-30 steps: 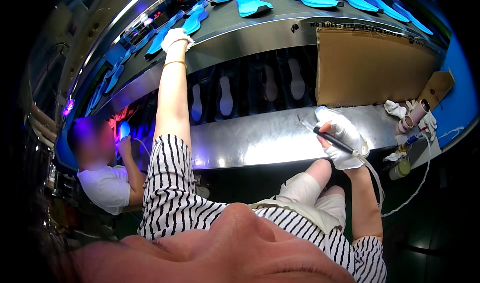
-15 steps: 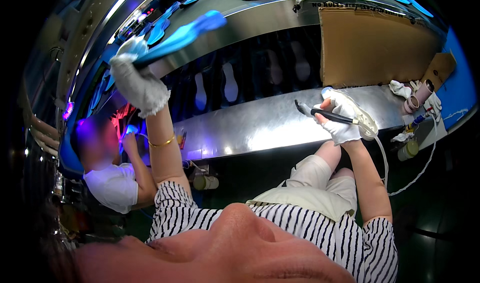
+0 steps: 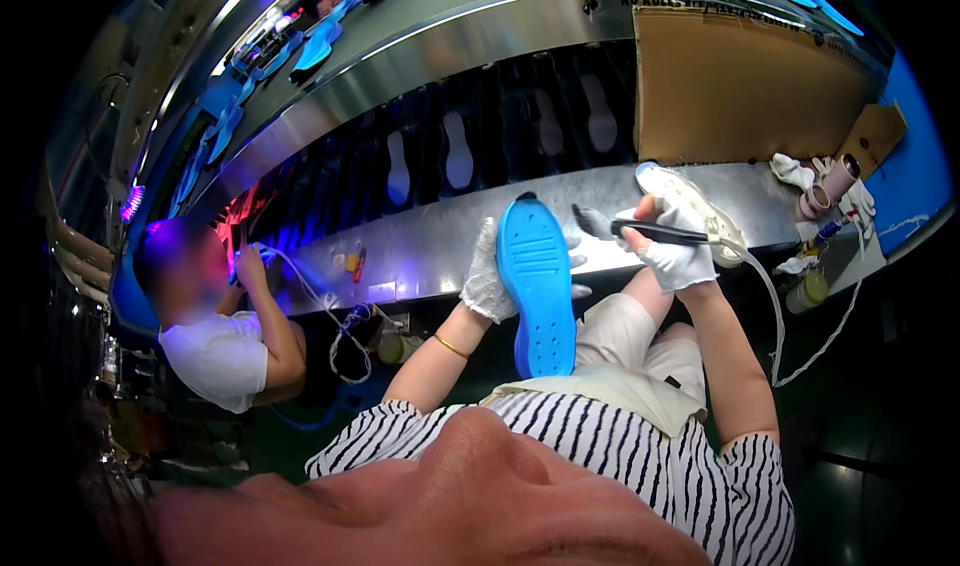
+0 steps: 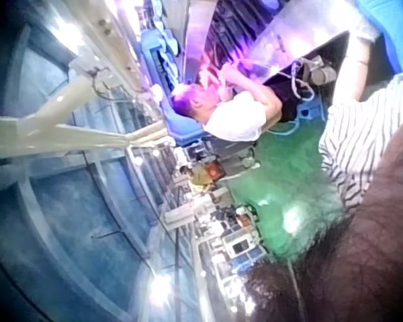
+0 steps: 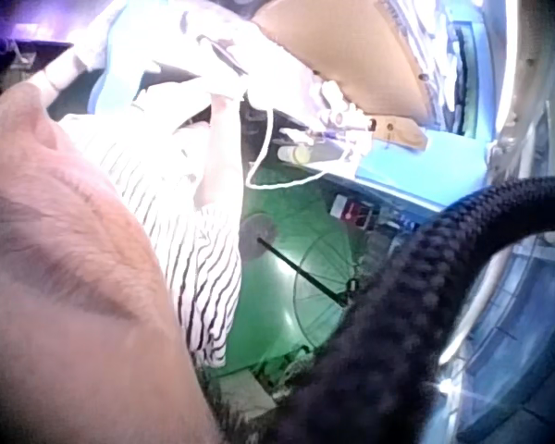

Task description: The person, wearing white gloves, uses a handheld applicator brush to apply a liquid substance across the bottom surface of blue shoe outsoles, then places each outsole onto a moving conveyor belt.

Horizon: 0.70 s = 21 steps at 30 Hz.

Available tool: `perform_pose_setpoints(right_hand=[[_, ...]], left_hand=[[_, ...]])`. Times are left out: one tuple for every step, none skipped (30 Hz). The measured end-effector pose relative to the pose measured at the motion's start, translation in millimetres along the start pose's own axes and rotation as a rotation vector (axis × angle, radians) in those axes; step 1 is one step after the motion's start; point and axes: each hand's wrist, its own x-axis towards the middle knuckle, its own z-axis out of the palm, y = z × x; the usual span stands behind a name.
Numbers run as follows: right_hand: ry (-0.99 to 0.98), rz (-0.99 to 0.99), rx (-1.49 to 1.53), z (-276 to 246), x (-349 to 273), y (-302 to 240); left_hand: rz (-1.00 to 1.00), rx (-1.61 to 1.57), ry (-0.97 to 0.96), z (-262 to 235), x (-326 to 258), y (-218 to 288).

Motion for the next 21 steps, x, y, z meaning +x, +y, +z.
perform_pose_setpoints(right_hand=[[-0.046, -0.036, -0.006, 4, 0, 2], [-0.091, -0.054, -0.081, 7, 5, 2], [-0.098, -0.167, -0.221, 20, 11, 7], [-0.085, -0.283, -0.391, 26, 15, 4], [-0.053, -0.252, -0.287, 33, 17, -1], [-0.021, -0.228, -0.183, 36, 19, -6], [-0.016, -0.296, -0.173, 37, 23, -3], [0.042, -0.338, -0.187, 41, 23, 0], [0.042, -0.42, -0.212, 51, 23, -1], [0.056, -0.504, -0.252, 53, 21, -2], [0.012, -0.42, -0.19, 53, 18, 6], [-0.02, -0.405, -0.074, 60, 14, 7], [-0.06, -0.36, -0.1, 63, 7, 5], [-0.102, -0.314, -0.125, 64, 1, -1], [-0.15, -0.213, -0.032, 64, -1, -5], [-0.128, -0.222, -0.01, 61, -1, 3], [-0.105, -0.198, -0.024, 60, -2, 2], [-0.081, -0.18, -0.038, 58, -1, -1], [-0.019, -0.396, -0.263, 59, 1, 9], [-0.045, -0.522, -0.294, 62, 2, 11], [-0.071, -0.506, -0.302, 57, -3, 15]], left_hand=[[-0.035, -0.013, -0.003, -2, -1, -6], [-0.048, 0.014, 0.003, -3, 4, -10], [-0.01, -0.135, -0.045, 7, -3, -12], [0.012, -0.141, -0.022, 12, 2, -16], [0.042, -0.266, -0.096, 9, 10, -20], [0.079, -0.388, -0.171, 8, 16, -25], [0.142, -0.299, -0.067, 16, 20, -30], [0.164, -0.361, -0.124, 21, 24, -34], [0.232, -0.099, -0.03, 4, 27, -36], [0.271, 0.034, 0.051, 2, 32, -41], [0.325, 0.151, 0.12, 1, 37, -46], [0.338, 0.186, 0.16, 3, 38, -48], [0.348, 0.186, 0.182, 4, 36, -47], [0.279, -0.02, 0.16, 4, 31, -45], [0.264, -0.024, 0.147, 11, 24, -40], [0.261, -0.003, 0.188, 8, 21, -38], [0.258, 0.018, 0.229, 3, 19, -36], [0.255, 0.044, 0.265, 2, 19, -33], [0.254, 0.056, 0.257, 1, 19, -30], [0.279, 0.047, 0.317, 1, 18, -29], [0.282, 0.036, 0.362, 4, 26, -32]])
